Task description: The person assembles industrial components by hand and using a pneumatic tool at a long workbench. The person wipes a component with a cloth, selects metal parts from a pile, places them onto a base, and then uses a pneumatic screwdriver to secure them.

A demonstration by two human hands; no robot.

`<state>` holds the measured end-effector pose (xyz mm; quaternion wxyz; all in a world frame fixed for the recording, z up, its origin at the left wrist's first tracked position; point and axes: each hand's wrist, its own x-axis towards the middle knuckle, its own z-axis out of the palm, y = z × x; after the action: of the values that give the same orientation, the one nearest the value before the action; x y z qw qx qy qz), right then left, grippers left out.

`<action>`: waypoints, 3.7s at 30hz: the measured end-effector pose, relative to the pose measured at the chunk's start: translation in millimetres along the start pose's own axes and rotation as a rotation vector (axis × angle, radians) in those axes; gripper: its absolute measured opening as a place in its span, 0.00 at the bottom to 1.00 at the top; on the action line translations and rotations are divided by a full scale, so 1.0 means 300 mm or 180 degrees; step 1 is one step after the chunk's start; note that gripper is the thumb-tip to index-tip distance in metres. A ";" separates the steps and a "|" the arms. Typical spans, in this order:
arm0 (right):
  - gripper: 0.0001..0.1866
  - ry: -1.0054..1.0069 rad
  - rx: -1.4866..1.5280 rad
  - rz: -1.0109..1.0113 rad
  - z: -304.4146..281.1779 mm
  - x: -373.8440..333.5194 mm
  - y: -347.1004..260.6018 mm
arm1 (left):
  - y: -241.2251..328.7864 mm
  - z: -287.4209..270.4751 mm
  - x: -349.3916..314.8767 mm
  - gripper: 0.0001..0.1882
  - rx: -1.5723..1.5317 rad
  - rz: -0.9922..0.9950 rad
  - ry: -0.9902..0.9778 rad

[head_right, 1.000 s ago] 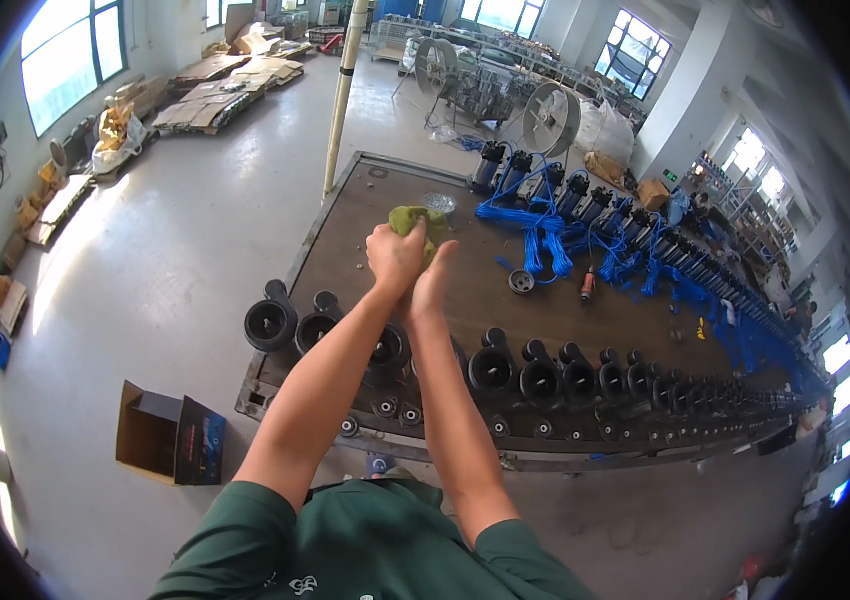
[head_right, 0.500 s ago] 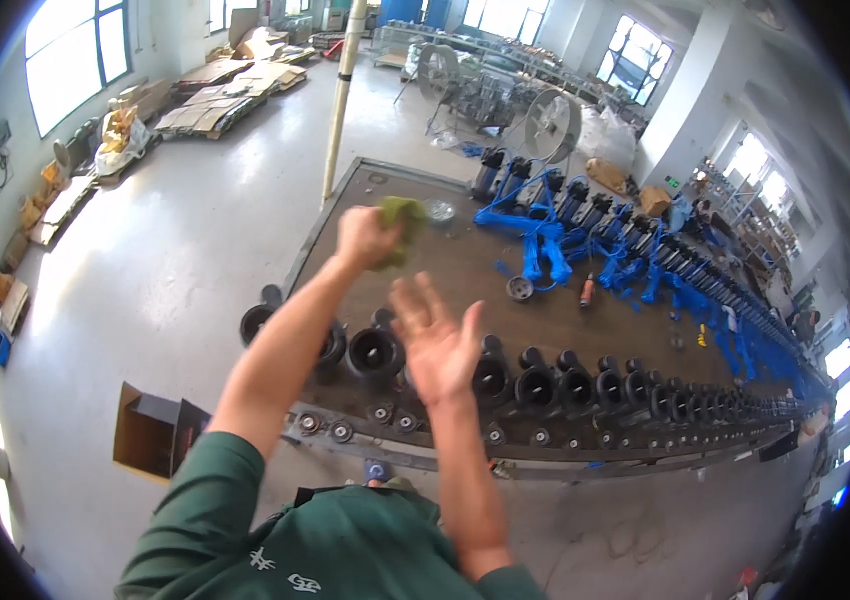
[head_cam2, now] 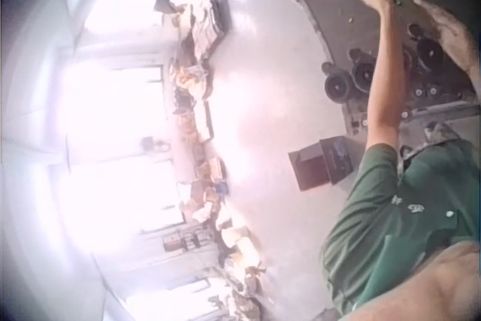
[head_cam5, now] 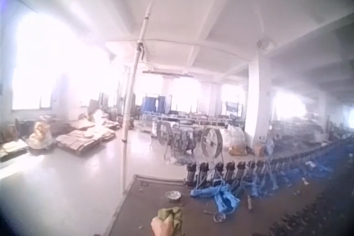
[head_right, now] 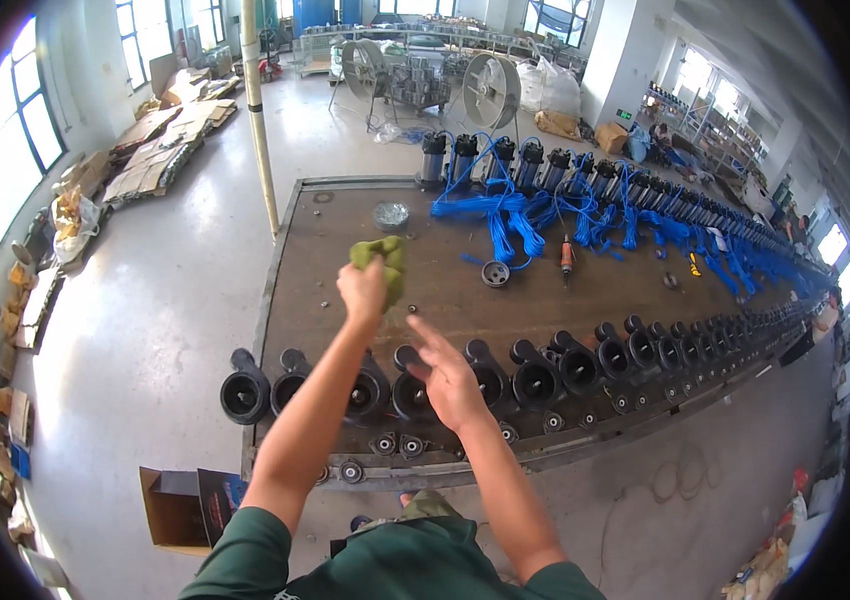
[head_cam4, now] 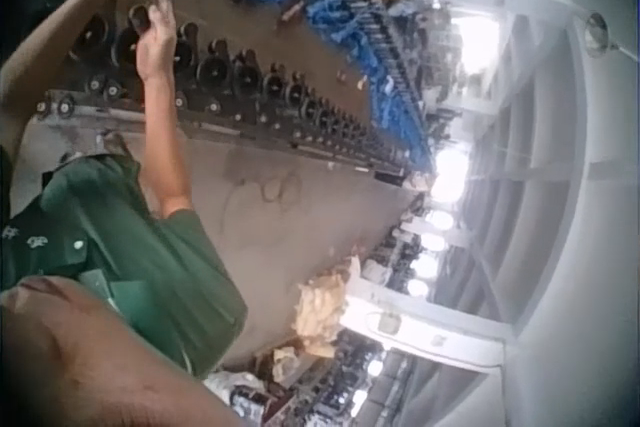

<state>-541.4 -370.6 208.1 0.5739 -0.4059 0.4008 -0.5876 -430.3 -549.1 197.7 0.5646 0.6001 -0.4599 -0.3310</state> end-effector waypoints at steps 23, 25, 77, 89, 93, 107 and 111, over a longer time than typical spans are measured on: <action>0.31 0.1062 -0.1500 0.1851 -0.588 2.053 0.931 | -0.198 -0.930 -0.352 0.13 0.1354 -0.1181 0.1516; 0.33 0.1339 -0.0714 0.1966 -0.603 2.112 0.997 | -0.301 -1.094 -0.511 0.14 0.1401 -0.1707 0.1800; 0.18 0.1759 -0.1582 0.2246 -0.157 -0.801 0.201 | -0.795 -0.894 -0.703 0.12 0.1284 0.0315 -0.2347; 0.20 0.1366 -0.2433 0.1691 -0.435 -0.891 0.895 | -0.849 -0.337 -0.773 0.20 0.3116 0.1577 -0.2421; 0.20 0.1148 -0.2400 0.1642 -0.426 -0.832 0.907 | -0.832 -0.411 -0.799 0.18 0.2750 0.1271 -0.1797; 0.27 0.0922 -0.3724 0.1526 -0.434 -0.707 0.816 | -0.930 -1.039 -0.657 0.44 0.4159 -0.0188 -0.0553; 0.21 0.1383 -0.5021 0.1399 -0.337 -0.657 0.741 | -0.958 -1.022 -0.640 0.42 0.4456 -0.0332 -0.0445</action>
<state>-556.2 -177.6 -38.7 0.1340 -0.4784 0.8645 -0.0759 -166.6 -274.3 -64.0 -0.0016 0.8209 -0.5706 -0.0219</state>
